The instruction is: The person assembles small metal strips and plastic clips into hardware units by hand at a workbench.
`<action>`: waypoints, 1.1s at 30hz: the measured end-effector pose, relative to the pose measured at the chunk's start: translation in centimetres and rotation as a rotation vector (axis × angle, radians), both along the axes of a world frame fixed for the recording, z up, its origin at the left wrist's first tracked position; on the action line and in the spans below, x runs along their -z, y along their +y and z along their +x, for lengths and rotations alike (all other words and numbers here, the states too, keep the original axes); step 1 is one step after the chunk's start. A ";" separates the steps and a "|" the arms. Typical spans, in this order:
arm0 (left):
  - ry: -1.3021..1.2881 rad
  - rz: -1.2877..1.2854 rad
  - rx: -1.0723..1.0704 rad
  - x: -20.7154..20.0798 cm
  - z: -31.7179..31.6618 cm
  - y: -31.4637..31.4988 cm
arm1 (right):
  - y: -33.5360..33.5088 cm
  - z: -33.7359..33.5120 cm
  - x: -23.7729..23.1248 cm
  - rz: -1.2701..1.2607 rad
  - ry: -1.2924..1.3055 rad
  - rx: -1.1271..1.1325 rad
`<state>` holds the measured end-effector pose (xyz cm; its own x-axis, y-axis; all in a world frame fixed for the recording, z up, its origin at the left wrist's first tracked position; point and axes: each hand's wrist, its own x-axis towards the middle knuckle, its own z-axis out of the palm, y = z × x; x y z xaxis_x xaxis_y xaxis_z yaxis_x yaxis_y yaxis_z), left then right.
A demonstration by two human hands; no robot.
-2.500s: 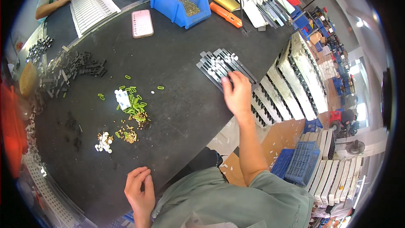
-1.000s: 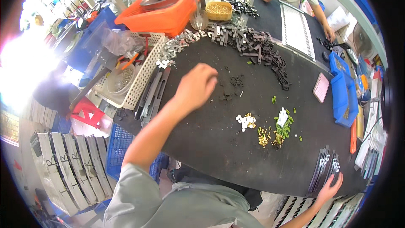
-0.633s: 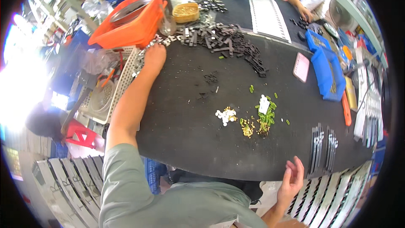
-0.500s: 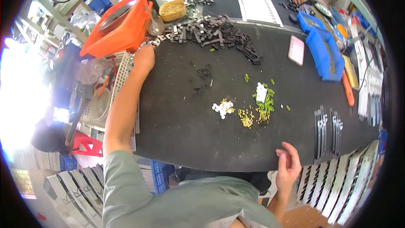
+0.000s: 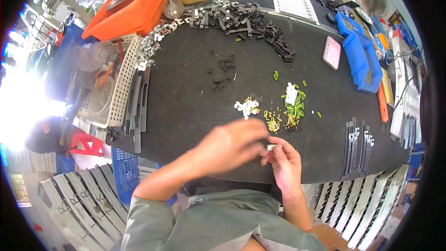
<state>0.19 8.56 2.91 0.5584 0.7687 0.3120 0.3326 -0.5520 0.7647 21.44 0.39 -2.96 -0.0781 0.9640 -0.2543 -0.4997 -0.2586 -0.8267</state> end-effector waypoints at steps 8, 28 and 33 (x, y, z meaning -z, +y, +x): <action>0.327 -0.007 -0.528 5.8 -5.0 9.0 | -3.5 1.8 -0.6 0.001 -0.126 0.182; 0.165 -0.296 -0.495 2.8 -5.1 -3.1 | -1.8 0.0 -1.4 -0.057 -0.153 0.016; 0.230 -0.199 -0.485 3.6 -4.2 -3.1 | -1.2 -0.9 -1.3 -0.127 -0.041 -0.089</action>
